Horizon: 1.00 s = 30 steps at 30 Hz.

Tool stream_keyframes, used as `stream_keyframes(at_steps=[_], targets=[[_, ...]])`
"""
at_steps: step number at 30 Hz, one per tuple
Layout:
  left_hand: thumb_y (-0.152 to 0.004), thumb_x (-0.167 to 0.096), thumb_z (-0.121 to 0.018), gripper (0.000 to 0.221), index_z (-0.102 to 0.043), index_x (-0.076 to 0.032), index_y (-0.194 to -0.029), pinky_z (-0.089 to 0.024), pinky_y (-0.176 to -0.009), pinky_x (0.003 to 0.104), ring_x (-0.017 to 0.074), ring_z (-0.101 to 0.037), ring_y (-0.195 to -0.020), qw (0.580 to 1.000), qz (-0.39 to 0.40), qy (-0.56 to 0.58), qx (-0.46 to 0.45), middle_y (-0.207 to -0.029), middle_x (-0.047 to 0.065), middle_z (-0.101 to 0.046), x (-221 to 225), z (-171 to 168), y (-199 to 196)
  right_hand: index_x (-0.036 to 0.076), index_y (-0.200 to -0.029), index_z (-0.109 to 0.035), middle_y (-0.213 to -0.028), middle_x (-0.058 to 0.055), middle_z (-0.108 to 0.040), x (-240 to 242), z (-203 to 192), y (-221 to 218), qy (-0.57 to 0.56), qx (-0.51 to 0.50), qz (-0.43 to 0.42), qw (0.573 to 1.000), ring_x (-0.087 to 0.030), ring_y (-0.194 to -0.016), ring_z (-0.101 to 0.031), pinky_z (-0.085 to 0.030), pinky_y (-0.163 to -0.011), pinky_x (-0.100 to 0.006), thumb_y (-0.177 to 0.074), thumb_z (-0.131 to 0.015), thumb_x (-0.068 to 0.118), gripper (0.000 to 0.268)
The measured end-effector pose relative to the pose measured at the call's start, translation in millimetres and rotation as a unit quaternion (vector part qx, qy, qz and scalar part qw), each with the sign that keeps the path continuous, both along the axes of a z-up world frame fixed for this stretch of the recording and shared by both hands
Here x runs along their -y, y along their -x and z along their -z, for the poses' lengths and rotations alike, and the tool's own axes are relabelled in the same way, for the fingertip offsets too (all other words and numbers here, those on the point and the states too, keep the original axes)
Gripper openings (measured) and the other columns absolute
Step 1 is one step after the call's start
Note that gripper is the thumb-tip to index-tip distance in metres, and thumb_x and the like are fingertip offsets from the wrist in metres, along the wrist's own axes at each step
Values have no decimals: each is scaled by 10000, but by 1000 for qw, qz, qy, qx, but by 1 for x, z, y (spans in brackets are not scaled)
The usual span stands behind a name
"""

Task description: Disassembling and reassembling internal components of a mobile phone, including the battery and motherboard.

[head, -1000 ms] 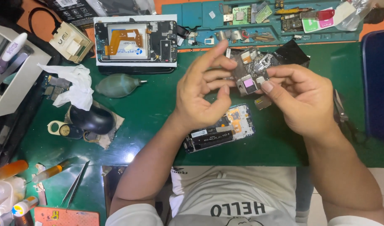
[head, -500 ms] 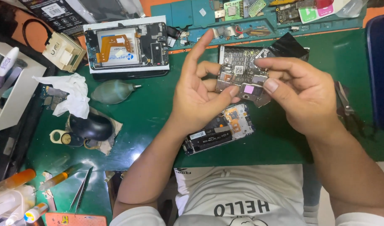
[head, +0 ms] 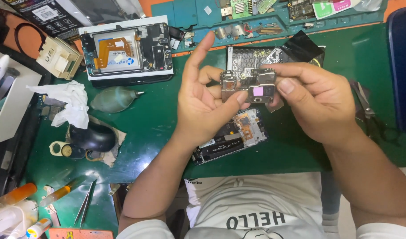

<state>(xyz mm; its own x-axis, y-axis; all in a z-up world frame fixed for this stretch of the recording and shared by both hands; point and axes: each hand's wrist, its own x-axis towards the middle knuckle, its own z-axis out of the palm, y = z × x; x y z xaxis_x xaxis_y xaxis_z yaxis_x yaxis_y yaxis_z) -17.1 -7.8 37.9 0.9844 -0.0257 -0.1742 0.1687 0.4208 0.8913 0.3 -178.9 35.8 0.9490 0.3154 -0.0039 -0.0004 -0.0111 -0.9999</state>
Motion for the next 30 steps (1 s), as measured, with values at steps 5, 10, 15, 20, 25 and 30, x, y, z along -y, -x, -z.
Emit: stream_keyframes(at_steps=[5, 10, 15, 20, 25, 30], targets=[[-715, 31, -630, 780, -214, -145, -1351, -583, -673, 290, 109, -583, -695, 1000, -1, 3, -9, -826, 21, -455, 0, -1, 0, -92, -1074, -488, -840, -171, -569, 4, 9, 1, -8, -15, 15, 1000, -181, -612, -548, -504, -621, -248, -852, -480, 23, 250], [-712, 29, -642, 747, -261, -138, -1332, -588, -659, 281, 57, -518, -642, 1000, -2, -22, -7, -833, 16, -424, 0, 1, 0, -87, -1083, -487, -679, -149, -550, 6, 10, 1, 15, -22, 19, 999, -168, -612, -551, -504, -659, -260, -849, -493, 12, 255], [-720, 46, -645, 702, -301, -102, -1313, -582, -660, 255, 18, -391, -580, 999, 6, -32, 17, -885, -9, -357, 0, 5, 1, -83, -1077, -501, -670, -141, -558, 7, 10, 1, 39, -11, 18, 999, -166, -612, -560, -501, -662, -255, -847, -502, 20, 252], [-746, 64, -610, 654, -303, -72, -1308, -588, -721, 305, 107, -546, -751, 999, -22, -10, 33, -850, 28, -457, -3, 9, -3, -81, -986, -579, -725, -106, -551, 20, -12, -8, 222, 193, -26, 956, -149, -623, -501, -419, -610, -226, -862, -603, -32, 135], [-764, 39, -606, 613, -330, -94, -1296, -594, -753, 312, 71, -512, -746, 998, -33, -28, 41, -848, 11, -447, -7, 13, -5, 123, -821, -658, -649, 2, -569, 38, -7, -16, 400, 262, -172, 861, -162, -610, -529, -409, -602, -263, -770, -653, 144, 56], [-771, 31, -606, 604, -331, -89, -1295, -586, -766, 309, 106, -557, -754, 998, -27, -15, 49, -877, 14, -440, -6, 18, -6, 294, -885, -632, -691, 55, -599, 29, 9, -14, 604, 205, -234, 734, -198, -695, -594, -471, -560, -383, -723, -572, 315, 173]])
